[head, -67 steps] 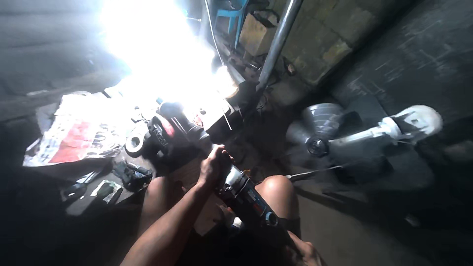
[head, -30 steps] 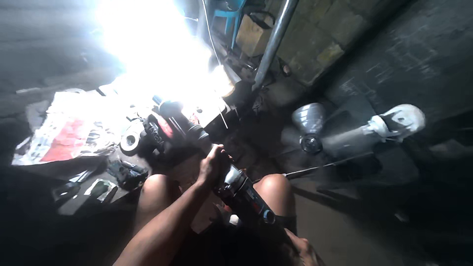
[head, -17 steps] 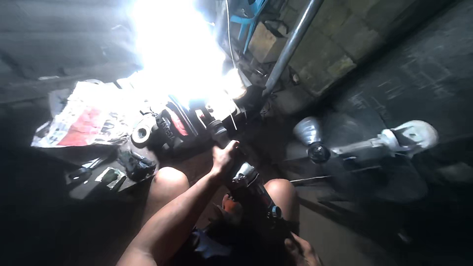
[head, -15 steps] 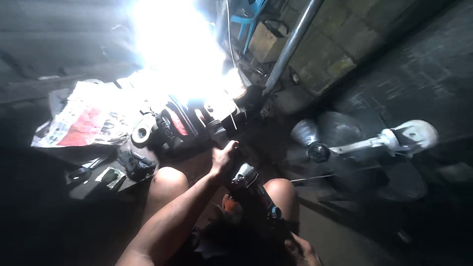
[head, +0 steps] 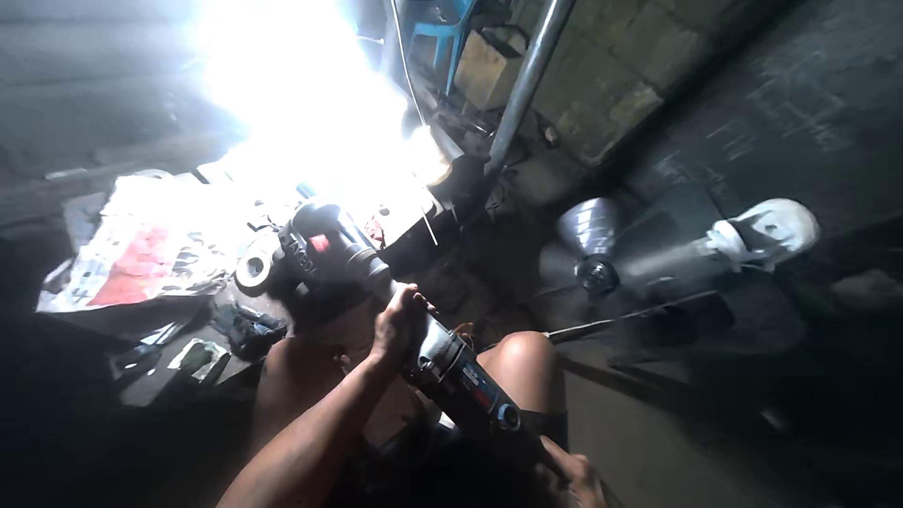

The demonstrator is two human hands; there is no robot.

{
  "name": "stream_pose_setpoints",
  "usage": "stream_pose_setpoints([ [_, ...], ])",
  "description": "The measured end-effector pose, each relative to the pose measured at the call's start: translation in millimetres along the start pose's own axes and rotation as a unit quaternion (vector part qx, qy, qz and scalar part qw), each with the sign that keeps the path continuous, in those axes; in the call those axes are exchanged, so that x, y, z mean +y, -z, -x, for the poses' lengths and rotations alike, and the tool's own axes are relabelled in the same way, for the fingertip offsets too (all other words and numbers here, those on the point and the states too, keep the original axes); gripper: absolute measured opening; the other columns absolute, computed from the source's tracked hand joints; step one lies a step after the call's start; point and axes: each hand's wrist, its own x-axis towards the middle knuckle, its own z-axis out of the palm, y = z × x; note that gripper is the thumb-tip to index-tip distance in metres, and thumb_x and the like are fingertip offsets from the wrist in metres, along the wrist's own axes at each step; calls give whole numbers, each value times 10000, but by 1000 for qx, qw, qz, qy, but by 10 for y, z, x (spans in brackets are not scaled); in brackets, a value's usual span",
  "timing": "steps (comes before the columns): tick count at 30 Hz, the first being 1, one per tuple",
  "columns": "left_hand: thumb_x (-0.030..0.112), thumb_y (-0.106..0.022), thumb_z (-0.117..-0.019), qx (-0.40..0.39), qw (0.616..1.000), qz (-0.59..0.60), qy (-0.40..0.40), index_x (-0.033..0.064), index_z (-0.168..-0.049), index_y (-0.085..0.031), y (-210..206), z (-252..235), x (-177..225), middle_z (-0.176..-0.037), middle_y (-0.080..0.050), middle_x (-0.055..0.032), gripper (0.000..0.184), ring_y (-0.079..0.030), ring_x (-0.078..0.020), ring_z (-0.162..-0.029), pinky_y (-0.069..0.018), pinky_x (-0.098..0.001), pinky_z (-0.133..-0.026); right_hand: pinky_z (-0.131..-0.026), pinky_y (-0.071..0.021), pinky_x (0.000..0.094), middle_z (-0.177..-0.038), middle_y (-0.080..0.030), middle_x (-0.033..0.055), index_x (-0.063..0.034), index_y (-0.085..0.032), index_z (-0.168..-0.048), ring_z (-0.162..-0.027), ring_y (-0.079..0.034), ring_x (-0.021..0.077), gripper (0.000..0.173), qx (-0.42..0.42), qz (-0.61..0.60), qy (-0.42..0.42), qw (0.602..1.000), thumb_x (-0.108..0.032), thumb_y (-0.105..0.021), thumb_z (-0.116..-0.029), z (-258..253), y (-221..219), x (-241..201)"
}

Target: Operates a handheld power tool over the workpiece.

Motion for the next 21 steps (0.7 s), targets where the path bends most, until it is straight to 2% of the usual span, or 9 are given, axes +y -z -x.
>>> stream_pose_setpoints([
  [2, 222, -401, -1100, -28, 999, -16, 5, 49, -961, -646, -16, -18, 3, -768, -678, -33, 330, -672, -120, -724, -581, -275, -709, -744, -610, 458, -875, -738, 158, 39, -680, -1193, -796, -737, 216, 537, -9, -8, -11, 1000, -452, -539, -1029, 10, 6, -3],
  [4, 233, -427, -1095, -27, 999, -20, 19, 38, -933, -656, -85, -44, 23, -756, -677, -49, 341, -670, -137, -712, -581, -292, -697, -791, -609, 442, -925, -748, 159, 52, -674, -1225, -841, -742, 206, 498, -7, -26, -17, 999, -387, -567, -1016, 6, 25, -51],
  [7, 250, -499, -1071, -24, 999, -39, 14, 25, -957, -686, -120, -134, 0, -781, -699, -81, 314, -689, -173, -724, -597, -342, -701, -851, -609, 348, -989, -759, 96, 17, -680, -1244, -891, -729, 107, 474, 1, -60, -12, 998, -385, -556, -1028, -6, 44, -126],
  [11, 229, -686, -977, 43, 994, -97, -11, 11, -941, -696, -156, -307, -76, -765, -702, -81, 222, -688, -180, -699, -598, -360, -665, -854, -598, 344, -976, -756, 106, 46, -688, -1206, -886, -719, 89, 580, 21, -64, -23, 997, -479, -514, -1032, -19, 42, -161],
  [13, 202, -761, -911, 76, 990, -118, -19, 8, -990, -670, -217, -347, -83, -759, -696, -75, 229, -677, -166, -673, -586, -346, -632, -834, -598, 316, -946, -750, 82, 38, -697, -1169, -862, -707, 59, 622, 29, -75, -33, 996, -536, -507, -1027, -19, 39, -165],
  [15, 208, -788, -876, 81, 987, -137, -22, 0, -1084, -631, -225, -385, -103, -805, -708, -87, 333, -698, -171, -707, -603, -359, -657, -859, -591, 342, -969, -746, 94, 43, -688, -1189, -889, -705, 82, 590, 24, -83, -64, 994, -499, -516, -1033, -15, 39, -184],
  [18, 222, -801, -858, 79, 986, -146, -29, -10, -1088, -616, -225, -419, -132, -805, -707, -94, 375, -703, -181, -709, -605, -371, -656, -876, -587, 342, -981, -745, 83, 36, -682, -1201, -905, -702, 78, 579, 25, -88, -83, 992, -492, -512, -1034, -24, 35, -175],
  [21, 249, -786, -871, 76, 986, -144, -23, 5, -1031, -646, -214, -363, -102, -781, -703, -81, 323, -692, -171, -692, -595, -361, -642, -872, -578, 309, -980, -741, 75, 37, -685, -1195, -899, -691, 55, 578, 23, -87, -80, 993, -493, -526, -1027, -23, 40, -151],
])
